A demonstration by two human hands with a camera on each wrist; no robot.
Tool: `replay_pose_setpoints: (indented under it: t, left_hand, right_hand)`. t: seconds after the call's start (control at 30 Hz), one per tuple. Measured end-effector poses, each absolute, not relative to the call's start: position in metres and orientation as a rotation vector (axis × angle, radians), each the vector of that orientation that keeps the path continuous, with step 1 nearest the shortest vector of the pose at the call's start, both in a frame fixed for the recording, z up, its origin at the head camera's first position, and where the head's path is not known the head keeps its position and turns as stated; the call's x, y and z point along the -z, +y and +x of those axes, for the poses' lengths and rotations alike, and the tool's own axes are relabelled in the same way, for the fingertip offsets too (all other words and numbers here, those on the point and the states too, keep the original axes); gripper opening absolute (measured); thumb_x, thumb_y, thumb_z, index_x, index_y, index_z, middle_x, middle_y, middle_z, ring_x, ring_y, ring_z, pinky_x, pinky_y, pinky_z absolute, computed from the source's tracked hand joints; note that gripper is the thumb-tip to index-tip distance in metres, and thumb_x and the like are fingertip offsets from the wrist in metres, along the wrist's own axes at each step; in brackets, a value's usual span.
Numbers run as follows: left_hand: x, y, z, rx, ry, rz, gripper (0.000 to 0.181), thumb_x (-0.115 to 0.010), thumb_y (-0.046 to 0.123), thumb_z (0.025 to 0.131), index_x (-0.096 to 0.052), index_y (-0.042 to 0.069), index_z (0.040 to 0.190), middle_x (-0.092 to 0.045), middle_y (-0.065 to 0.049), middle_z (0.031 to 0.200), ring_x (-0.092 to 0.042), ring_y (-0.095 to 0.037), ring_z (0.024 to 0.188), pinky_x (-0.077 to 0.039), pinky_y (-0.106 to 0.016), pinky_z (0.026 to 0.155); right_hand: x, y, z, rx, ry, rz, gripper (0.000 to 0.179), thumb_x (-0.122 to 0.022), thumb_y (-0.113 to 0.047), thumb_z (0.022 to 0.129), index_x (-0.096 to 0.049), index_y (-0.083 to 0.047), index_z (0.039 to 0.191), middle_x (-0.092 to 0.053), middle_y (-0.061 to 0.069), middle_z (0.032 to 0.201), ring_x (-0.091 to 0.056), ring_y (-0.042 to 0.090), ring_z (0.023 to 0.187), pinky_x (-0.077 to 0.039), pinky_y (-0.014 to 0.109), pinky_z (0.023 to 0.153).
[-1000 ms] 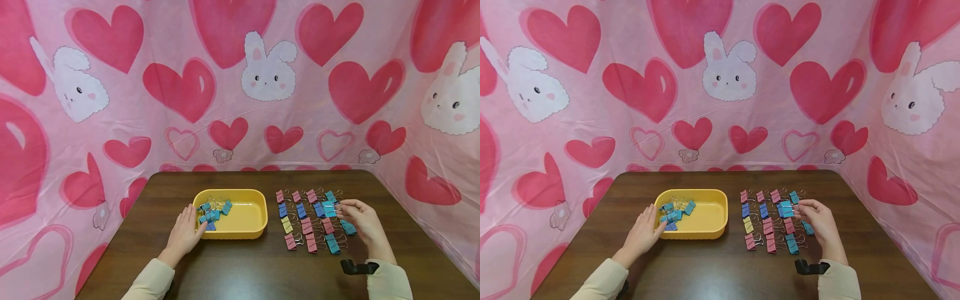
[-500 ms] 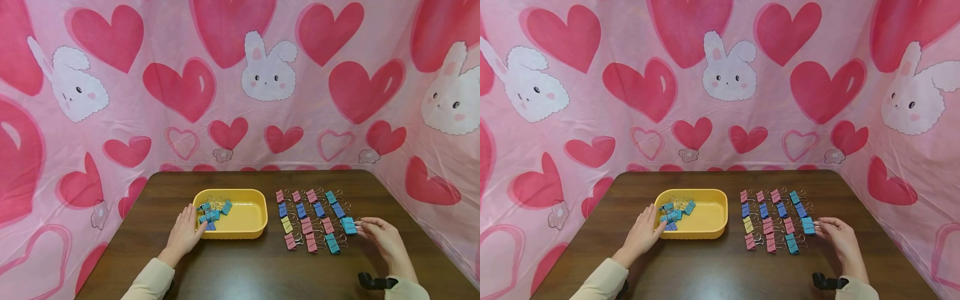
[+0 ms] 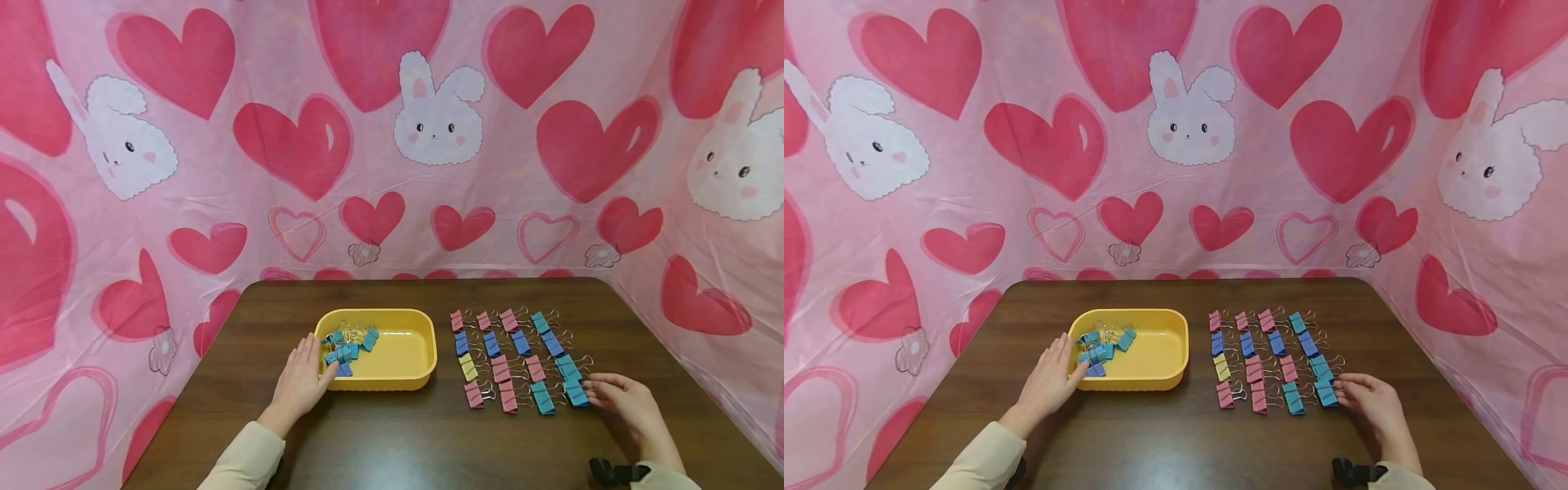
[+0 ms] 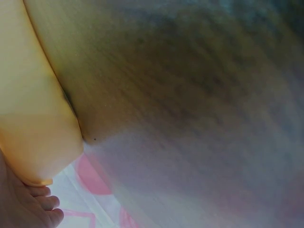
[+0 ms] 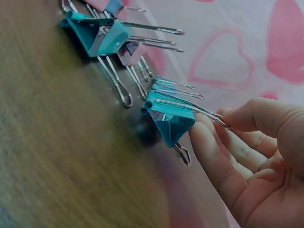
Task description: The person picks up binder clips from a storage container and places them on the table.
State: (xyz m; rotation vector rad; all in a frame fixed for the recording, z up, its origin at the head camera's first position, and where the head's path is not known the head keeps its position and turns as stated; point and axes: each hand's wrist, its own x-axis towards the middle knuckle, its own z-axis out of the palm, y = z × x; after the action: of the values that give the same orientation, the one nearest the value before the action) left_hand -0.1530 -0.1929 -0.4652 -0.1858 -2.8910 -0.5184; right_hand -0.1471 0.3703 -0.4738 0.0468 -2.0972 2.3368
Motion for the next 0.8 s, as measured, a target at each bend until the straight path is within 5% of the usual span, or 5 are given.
replay_pose_setpoints:
  t: [0.37,0.53,0.8]
  left_hand:
    - [0.464,-0.192,-0.152,0.531,-2.905,-0.175,0.075,-0.047,0.044,0.092,-0.027,-0.010,0.139,-0.023,-0.026,0.145,-0.020,-0.040,0.133,-0.016,-0.050,0.107]
    - [0.464,-0.193,-0.152,0.524,-2.913,-0.170,0.075,-0.047,0.045,0.092,-0.027,-0.010,0.140,-0.023,-0.026,0.145,-0.019,-0.040,0.133,-0.016,-0.050,0.107]
    - [0.463,-0.192,-0.152,0.537,-2.911,-0.174,0.074,-0.047,0.044,0.092,-0.027,-0.010,0.139,-0.023,-0.026,0.145,-0.019,-0.040,0.133,-0.016,-0.050,0.107]
  right_hand:
    - [0.475,0.369,-0.147,-2.189,-2.263,-0.141,0.018,-0.053,0.004,0.089,-0.058,0.019,0.097,-0.068,0.005,0.079,-0.066,0.015,0.070,-0.055,0.030,0.064]
    - [0.472,0.373,-0.148,-2.177,-2.254,-0.194,0.010,-0.057,0.001,0.088,-0.067,-0.001,0.089,-0.068,0.001,0.077,-0.065,0.013,0.069,-0.054,0.029,0.063]
    - [0.458,0.383,-0.148,-2.179,-2.214,-0.102,0.026,-0.056,-0.002,0.090,-0.067,-0.022,0.080,-0.068,-0.001,0.077,-0.065,0.013,0.067,-0.054,0.027,0.061]
